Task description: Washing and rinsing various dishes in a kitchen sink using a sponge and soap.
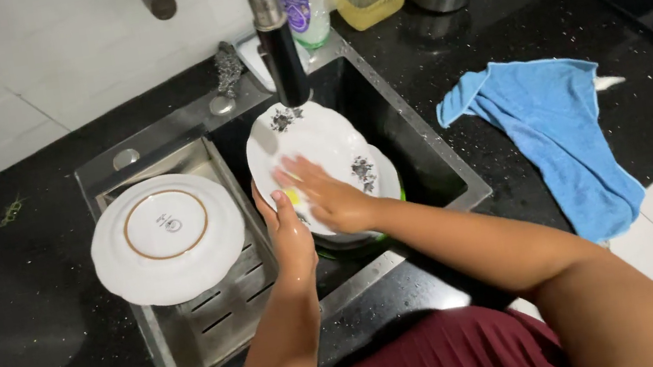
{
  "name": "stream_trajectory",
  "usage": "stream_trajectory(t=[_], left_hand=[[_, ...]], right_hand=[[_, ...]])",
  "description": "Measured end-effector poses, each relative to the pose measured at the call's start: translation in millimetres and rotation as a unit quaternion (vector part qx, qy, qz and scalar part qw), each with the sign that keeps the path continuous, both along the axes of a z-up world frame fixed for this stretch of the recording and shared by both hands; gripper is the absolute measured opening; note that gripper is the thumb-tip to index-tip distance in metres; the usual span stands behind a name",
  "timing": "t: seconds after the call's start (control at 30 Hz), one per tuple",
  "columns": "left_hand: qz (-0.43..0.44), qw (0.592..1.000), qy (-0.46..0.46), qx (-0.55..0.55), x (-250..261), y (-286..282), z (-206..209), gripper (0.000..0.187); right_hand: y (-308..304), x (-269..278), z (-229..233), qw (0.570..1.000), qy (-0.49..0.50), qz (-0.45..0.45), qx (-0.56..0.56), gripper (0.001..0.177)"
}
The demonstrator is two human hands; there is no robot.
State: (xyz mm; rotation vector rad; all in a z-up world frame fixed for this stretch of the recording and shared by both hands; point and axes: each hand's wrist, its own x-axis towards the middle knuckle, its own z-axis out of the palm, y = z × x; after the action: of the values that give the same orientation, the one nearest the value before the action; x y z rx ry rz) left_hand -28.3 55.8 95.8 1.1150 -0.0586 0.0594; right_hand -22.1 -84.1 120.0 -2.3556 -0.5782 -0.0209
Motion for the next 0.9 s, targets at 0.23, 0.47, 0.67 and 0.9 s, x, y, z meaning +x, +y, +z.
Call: stream_trajectory(t=[0.23, 0.47, 0.67, 0.9], left_hand=[[-0.069, 0.997, 0.012, -0.011, -1, 0, -6, 0.060], [-0.002, 1.000, -0.016, -0.007, 0, 1, 1, 0.060], [-0.077, 0.997, -0.022, 0.010, -9, 0, 3, 0.060], [0.016, 0.997, -0.068, -0.011, -1, 1, 7, 0.060]], right_hand=[[-28, 55, -5, 0.977, -0.157, -0.132, -0.057, 0.080], [-8, -1, -4, 0.996, -0.046, -0.056, -0.047, 0.086], [-20, 45, -5, 0.982, -0.152, -0.110, -0.009, 0.080], [-12, 6, -32, 0.980, 0.017, -0.132, -0.151, 0.089]])
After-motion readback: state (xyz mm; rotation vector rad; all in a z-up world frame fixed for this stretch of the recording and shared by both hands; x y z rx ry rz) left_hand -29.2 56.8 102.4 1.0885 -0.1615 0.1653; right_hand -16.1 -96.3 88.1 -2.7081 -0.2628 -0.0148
